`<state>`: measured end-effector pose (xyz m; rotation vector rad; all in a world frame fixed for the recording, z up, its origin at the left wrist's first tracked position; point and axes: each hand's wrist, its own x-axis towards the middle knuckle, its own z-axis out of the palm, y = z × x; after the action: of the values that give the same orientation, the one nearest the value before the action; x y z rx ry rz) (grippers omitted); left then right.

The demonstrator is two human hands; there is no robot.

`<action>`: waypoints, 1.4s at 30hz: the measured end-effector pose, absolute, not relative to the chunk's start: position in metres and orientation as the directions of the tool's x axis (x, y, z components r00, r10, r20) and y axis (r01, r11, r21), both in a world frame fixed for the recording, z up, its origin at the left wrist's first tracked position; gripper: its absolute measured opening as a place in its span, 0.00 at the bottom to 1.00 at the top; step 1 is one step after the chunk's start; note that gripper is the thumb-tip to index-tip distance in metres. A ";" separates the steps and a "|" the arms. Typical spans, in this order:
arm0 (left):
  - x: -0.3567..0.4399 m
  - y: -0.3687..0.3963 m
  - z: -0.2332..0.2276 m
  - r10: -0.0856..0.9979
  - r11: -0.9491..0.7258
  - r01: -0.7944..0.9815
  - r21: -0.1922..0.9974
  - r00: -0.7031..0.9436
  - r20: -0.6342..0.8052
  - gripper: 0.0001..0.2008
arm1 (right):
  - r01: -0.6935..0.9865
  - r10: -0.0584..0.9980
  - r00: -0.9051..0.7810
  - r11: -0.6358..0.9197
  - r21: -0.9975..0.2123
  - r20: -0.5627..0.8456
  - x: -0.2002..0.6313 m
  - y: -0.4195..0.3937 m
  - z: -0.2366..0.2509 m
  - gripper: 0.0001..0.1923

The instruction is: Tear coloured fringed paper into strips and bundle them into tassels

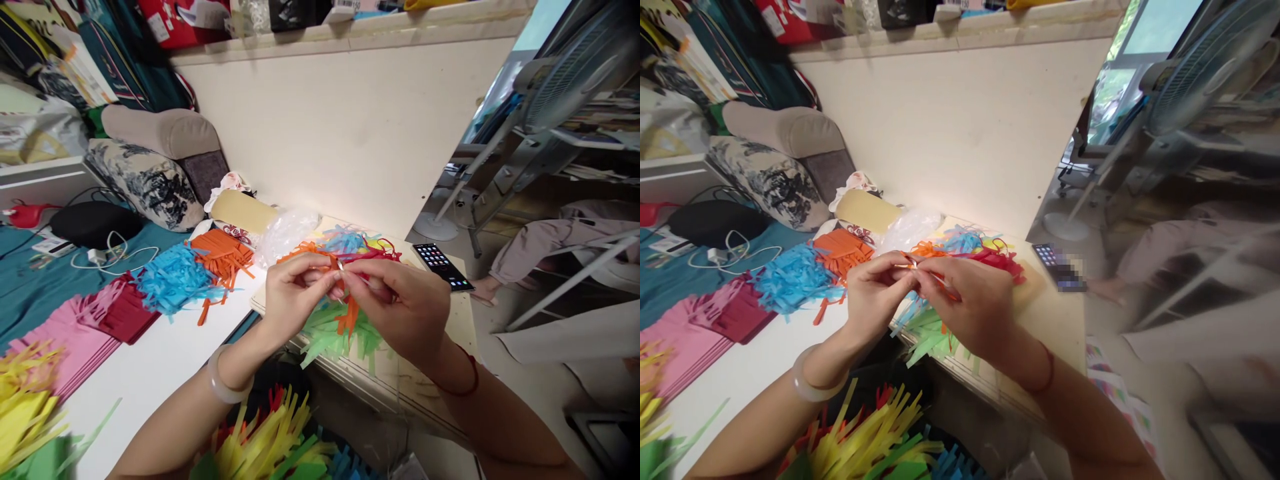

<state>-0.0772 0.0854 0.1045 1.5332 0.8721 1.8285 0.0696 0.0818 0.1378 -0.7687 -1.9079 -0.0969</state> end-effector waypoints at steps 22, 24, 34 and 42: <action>-0.081 0.083 0.105 0.624 -0.721 0.346 0.600 -0.052 0.779 0.03 | 0.555 0.478 -0.203 0.775 -0.302 0.854 0.071 0.082 0.140 0.05; -0.083 0.082 0.107 0.563 -0.727 0.455 0.514 -0.035 0.826 0.04 | 0.541 0.501 -0.212 0.775 -0.326 0.839 0.071 0.083 0.141 0.05; -0.088 0.075 0.113 0.271 -0.671 0.739 0.060 0.169 0.948 0.09 | 0.383 0.386 -0.228 0.880 -0.283 0.894 0.068 0.088 0.141 0.04; -0.086 0.077 0.119 0.278 -0.542 0.829 -0.140 0.334 0.901 0.09 | 0.087 0.521 -0.110 0.853 -0.514 0.847 0.078 0.091 0.151 0.03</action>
<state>-0.0855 0.0773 0.1192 2.9959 1.4500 1.7685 0.0776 0.0906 0.1507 -0.4795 -1.6577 0.3916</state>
